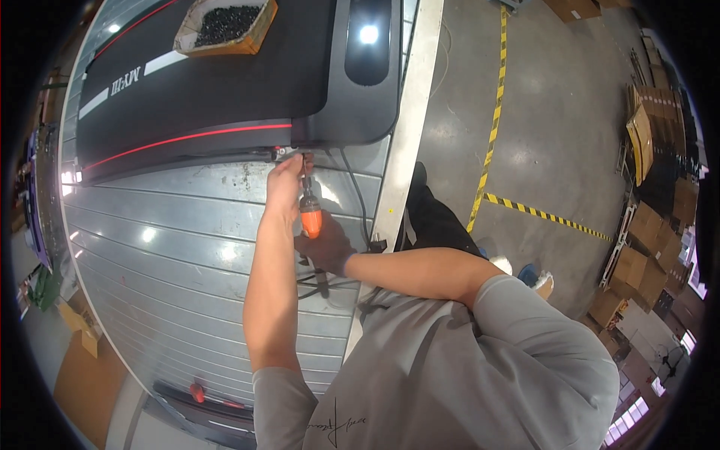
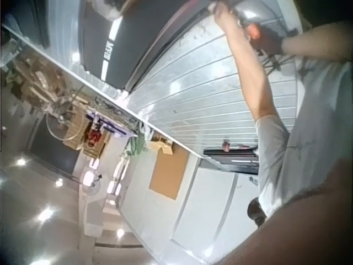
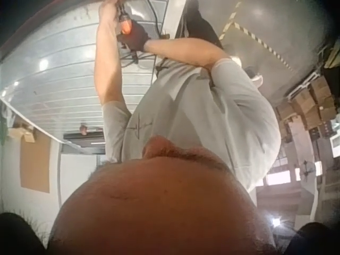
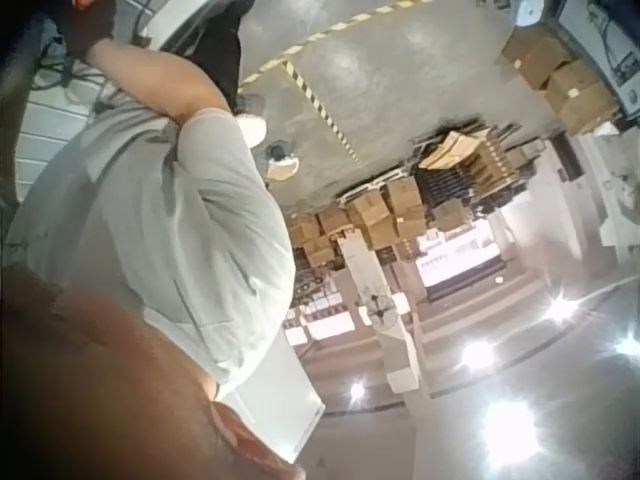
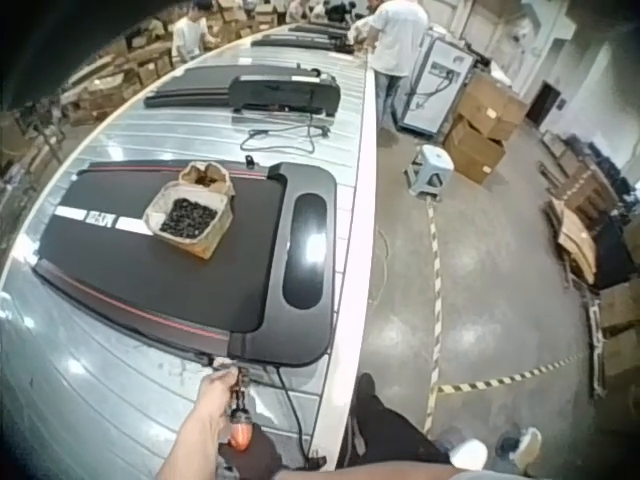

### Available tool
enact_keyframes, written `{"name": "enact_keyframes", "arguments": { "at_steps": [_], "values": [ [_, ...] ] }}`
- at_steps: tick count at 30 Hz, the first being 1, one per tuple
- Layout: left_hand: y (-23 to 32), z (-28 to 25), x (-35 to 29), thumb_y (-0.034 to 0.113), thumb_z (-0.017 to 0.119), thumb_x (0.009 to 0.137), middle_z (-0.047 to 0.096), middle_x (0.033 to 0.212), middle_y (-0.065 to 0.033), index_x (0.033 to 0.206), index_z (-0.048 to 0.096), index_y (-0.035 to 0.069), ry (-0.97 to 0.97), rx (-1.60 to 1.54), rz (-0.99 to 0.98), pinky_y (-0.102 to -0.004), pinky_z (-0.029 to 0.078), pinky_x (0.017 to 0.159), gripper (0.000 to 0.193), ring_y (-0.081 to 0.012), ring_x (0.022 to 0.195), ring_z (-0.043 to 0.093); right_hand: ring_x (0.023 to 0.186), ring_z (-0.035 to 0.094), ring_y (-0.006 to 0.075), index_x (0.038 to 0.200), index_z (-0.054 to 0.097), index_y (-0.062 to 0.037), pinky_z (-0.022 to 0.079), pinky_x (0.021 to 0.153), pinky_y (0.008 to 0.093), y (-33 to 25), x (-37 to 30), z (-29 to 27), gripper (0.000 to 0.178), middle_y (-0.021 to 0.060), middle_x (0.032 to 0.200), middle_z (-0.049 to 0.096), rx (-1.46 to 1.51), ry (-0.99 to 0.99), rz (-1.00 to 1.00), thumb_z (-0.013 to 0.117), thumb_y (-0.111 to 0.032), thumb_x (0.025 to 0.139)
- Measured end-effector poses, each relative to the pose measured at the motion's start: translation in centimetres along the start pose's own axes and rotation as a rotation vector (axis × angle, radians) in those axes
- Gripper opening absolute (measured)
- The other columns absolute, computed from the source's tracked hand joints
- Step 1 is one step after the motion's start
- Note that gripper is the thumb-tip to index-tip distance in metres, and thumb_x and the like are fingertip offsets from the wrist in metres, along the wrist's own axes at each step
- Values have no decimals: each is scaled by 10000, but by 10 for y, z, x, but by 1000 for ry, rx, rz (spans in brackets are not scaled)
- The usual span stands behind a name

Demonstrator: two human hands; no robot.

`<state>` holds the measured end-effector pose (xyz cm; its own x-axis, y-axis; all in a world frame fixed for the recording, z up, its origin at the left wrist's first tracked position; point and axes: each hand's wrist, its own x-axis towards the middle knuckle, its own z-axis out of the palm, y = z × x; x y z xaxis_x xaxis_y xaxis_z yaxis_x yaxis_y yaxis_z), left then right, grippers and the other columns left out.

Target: Assembling the base and motor housing of electric treadmills on a factory production line.

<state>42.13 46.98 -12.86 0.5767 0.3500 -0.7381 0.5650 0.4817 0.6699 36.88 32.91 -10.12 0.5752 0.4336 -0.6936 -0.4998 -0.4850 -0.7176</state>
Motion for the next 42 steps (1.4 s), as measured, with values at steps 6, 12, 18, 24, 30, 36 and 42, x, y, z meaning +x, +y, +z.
{"name": "enact_keyframes", "arguments": {
  "at_steps": [6,12,18,24,30,36,42],
  "values": [
    [4,-2,15,276,601,1048,703,954,59,1095,760,110,-26,0,-42,-281,389,736,235,-62,836,565,780,721,250,1130,532,-57,577,741,403,-7,11,15,498,100,882,697,-33,123,21,790,-288,772],
    [2,-12,15,349,590,1049,721,968,92,1079,772,151,-65,26,-48,-300,379,774,271,-66,914,624,909,660,334,1144,563,-43,527,794,422,-15,13,27,370,165,1013,665,-10,150,32,693,-213,843],
    [54,74,-32,243,643,889,654,736,-72,686,653,121,457,862,1214,-492,494,637,237,-301,743,643,1217,559,256,1271,608,-82,446,1051,424,176,82,32,323,134,1343,617,-178,-157,-15,611,-286,1021],
    [63,111,30,437,671,900,532,1376,-97,1330,596,116,441,1036,1242,-437,356,1010,542,-265,1302,441,1222,563,273,1263,616,-78,450,1045,431,188,38,15,328,144,1333,624,-289,-336,5,618,-281,1006],
    [66,119,45,468,632,928,471,1463,-143,1474,506,104,349,1133,1140,-463,346,1061,668,-317,1359,399,1228,567,293,1252,626,-73,454,1038,440,155,41,-11,334,156,1322,632,-320,-363,17,626,-275,987],
    [65,105,34,438,660,910,468,1484,-124,1478,522,133,264,954,1291,-472,332,1088,659,-306,1412,378,1235,571,313,1241,636,-67,458,1031,449,130,1,10,340,168,1310,641,-345,-431,-43,634,-269,968],
    [42,109,30,339,689,881,541,1412,-88,1267,685,156,312,1062,1265,-495,349,1103,428,-276,1413,410,1209,601,341,1212,668,-62,470,1011,479,63,-24,-4,313,169,1262,675,-840,-396,-361,626,-236,956]
  ]
}}
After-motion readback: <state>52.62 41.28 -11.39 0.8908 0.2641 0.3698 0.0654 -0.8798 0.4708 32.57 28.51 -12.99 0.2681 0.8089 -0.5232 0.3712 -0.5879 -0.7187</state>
